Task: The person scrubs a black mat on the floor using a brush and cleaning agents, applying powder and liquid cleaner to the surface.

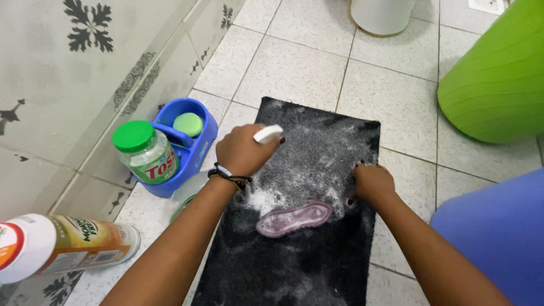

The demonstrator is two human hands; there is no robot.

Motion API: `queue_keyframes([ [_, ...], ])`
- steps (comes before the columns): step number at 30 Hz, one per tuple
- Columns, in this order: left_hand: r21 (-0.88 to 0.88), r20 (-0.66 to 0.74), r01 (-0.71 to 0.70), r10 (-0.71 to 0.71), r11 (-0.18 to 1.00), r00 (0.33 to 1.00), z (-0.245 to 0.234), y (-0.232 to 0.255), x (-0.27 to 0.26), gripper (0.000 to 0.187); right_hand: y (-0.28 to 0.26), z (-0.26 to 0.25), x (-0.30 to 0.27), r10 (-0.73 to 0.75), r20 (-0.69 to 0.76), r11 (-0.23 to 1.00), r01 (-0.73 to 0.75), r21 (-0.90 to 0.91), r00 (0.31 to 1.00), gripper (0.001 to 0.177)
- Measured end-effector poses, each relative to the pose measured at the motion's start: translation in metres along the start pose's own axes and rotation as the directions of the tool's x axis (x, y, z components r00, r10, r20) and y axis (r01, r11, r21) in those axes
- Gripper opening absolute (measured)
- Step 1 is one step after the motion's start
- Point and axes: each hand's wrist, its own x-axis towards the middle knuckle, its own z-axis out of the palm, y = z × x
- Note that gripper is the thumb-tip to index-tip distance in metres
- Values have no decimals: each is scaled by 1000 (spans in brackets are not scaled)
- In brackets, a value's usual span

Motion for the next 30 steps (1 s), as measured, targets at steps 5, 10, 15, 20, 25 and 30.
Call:
queue_keyframes([
  [5, -277, -352, -45, -58, 960, 934, -23, -10, 20, 29, 15, 25, 11, -43, -66, 999, 41, -24, 997, 72],
  [10, -556, -676, -591, 96, 585, 731, -29, -41, 48, 27, 17, 33, 14, -29, -64, 1000, 29, 1, 998, 87],
  [15, -625, -536, -414, 22, 662, 844, -12, -66, 65, 48, 16, 23, 11, 78, 87, 997, -79, 3, 993, 95],
  [20, -533, -436, -216, -47, 818, 899, 4, -84, 73, 52, 15, 24, 12, -8, -13, 1000, 8, 4, 1000, 97],
  [25, -324, -544, -224, 13, 919, 839, 18, -91, 76, 59, 21, 27, 13, 58, 72, 997, -61, 54, 996, 98],
  [30, -176, -607, -246, 91, 953, 789, 23, -85, 44, 77, 41, 55, 20, 0, 9, 991, -1, 137, 1000, 104],
])
